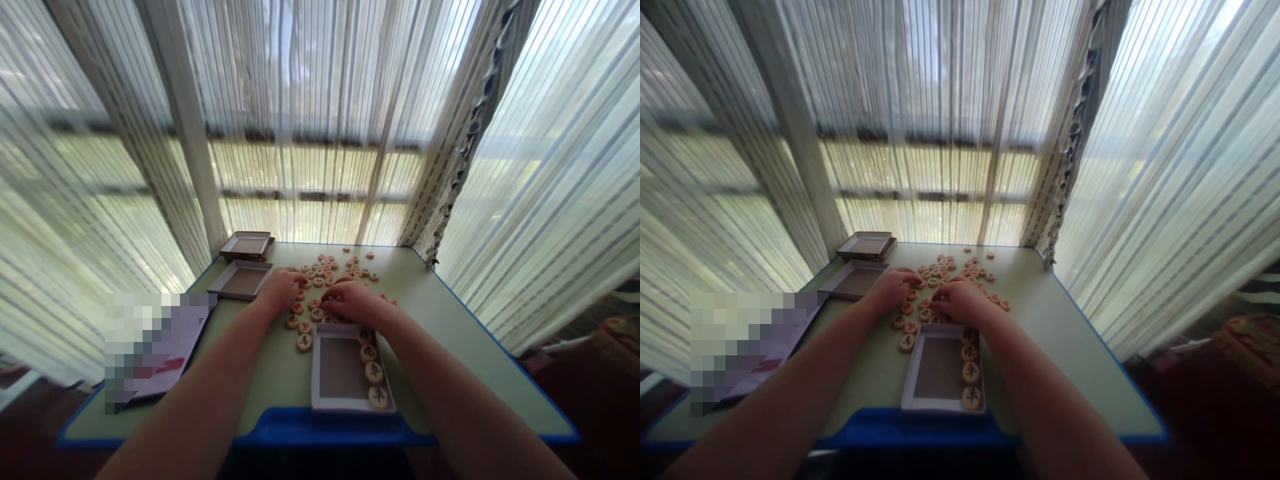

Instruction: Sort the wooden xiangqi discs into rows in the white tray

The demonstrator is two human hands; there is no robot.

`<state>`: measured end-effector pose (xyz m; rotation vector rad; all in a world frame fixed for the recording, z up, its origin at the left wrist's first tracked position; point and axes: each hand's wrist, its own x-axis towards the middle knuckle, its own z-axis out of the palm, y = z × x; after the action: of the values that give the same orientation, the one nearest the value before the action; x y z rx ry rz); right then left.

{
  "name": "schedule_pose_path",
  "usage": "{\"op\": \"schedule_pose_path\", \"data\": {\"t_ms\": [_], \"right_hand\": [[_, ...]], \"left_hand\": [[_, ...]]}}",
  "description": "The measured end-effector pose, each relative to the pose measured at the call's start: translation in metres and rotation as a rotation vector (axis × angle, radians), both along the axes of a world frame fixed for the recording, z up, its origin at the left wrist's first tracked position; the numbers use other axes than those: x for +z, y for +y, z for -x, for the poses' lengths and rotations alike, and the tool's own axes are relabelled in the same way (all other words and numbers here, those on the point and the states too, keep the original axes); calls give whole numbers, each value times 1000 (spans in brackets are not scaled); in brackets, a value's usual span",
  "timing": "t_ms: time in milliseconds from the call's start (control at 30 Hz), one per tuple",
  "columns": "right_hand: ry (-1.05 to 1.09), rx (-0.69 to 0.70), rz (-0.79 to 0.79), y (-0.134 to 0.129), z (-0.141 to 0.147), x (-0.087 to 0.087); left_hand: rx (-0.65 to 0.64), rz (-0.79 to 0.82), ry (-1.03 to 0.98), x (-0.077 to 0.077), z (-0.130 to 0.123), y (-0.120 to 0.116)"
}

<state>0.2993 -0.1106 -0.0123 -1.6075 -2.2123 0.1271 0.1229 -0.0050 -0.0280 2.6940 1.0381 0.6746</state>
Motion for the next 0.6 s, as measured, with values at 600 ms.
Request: {"op": "schedule_pose_path", "data": {"t_ms": [600], "right_hand": [[-32,-148,-103,4,-15,8]], "left_hand": [[61,-84,111,12,-2,-19]]}}
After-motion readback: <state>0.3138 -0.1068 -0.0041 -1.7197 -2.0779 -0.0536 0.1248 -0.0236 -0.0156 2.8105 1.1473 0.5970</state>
